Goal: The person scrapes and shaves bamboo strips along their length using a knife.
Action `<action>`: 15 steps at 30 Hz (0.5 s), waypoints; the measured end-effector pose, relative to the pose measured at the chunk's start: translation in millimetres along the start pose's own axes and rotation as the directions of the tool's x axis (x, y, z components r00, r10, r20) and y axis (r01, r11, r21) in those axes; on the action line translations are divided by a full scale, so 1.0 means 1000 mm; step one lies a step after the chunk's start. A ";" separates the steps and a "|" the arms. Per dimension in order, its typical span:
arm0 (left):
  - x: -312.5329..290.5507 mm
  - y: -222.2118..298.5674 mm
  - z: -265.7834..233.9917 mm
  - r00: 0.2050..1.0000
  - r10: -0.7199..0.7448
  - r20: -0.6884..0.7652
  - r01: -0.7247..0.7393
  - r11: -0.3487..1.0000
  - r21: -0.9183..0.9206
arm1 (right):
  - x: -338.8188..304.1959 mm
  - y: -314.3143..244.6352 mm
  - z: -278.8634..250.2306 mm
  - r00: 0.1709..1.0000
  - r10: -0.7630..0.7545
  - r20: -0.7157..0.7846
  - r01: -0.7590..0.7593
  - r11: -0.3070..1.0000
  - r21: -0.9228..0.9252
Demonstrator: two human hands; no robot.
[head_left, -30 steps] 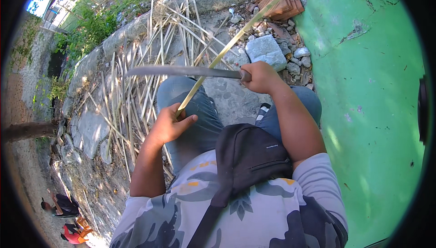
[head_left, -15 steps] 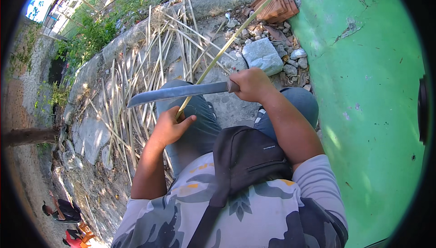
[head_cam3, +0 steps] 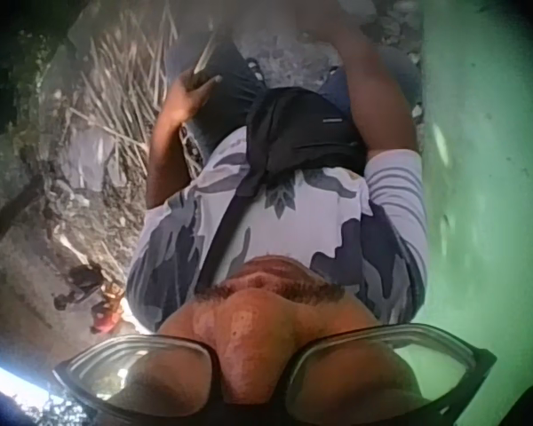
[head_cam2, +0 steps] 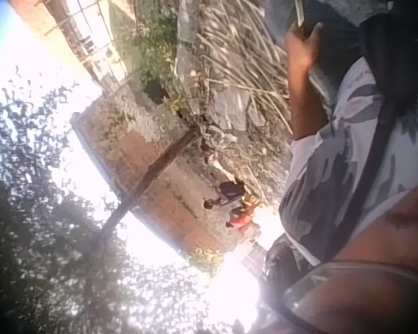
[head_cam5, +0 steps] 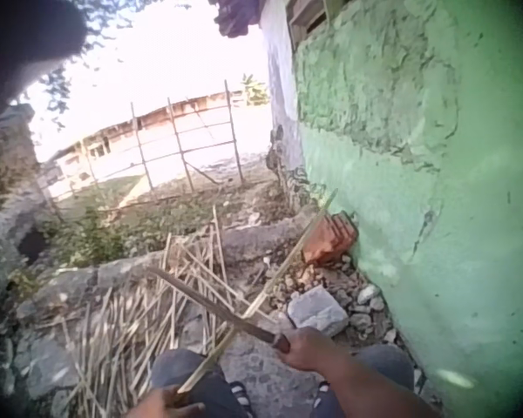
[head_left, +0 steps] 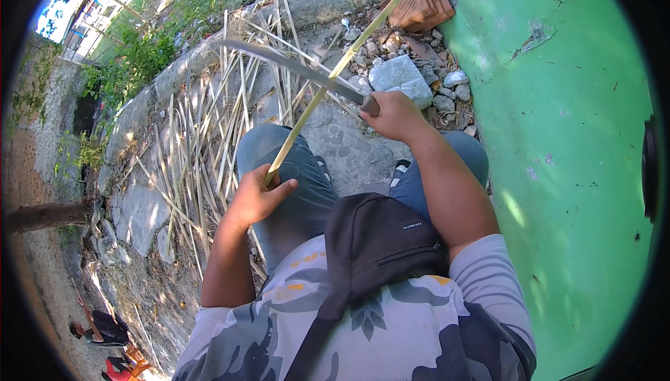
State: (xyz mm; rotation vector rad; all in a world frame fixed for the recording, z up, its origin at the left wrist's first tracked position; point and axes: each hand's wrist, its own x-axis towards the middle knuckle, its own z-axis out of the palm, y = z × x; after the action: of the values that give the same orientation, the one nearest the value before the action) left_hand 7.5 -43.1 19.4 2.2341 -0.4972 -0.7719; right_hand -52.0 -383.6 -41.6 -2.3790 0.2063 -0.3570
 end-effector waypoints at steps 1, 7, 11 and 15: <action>0.000 0.001 -0.001 1.000 -0.001 -0.001 0.001 1.000 0.000 | -0.001 -0.006 0.002 0.995 -0.059 0.077 0.061 0.998 -0.021; 0.000 0.002 -0.004 0.999 0.019 0.047 -0.024 0.994 0.110 | -0.005 -0.019 0.004 0.956 -0.217 0.196 0.255 0.948 -0.192; 0.000 -0.003 -0.003 0.998 0.036 0.049 -0.036 0.999 -0.003 | 0.006 0.001 -0.003 0.991 0.049 0.121 -0.044 0.998 -0.042; 0.004 -0.011 -0.001 0.998 0.034 0.055 -0.029 0.996 -0.090 | 0.007 0.011 -0.010 0.978 0.207 -0.025 -0.205 0.977 0.059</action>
State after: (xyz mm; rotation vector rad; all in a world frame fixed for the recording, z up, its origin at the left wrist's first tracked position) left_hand 12.3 -37.2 10.5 2.1224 -0.5141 -0.8268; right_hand -48.7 -399.6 -40.0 -2.2718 0.4481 -0.2970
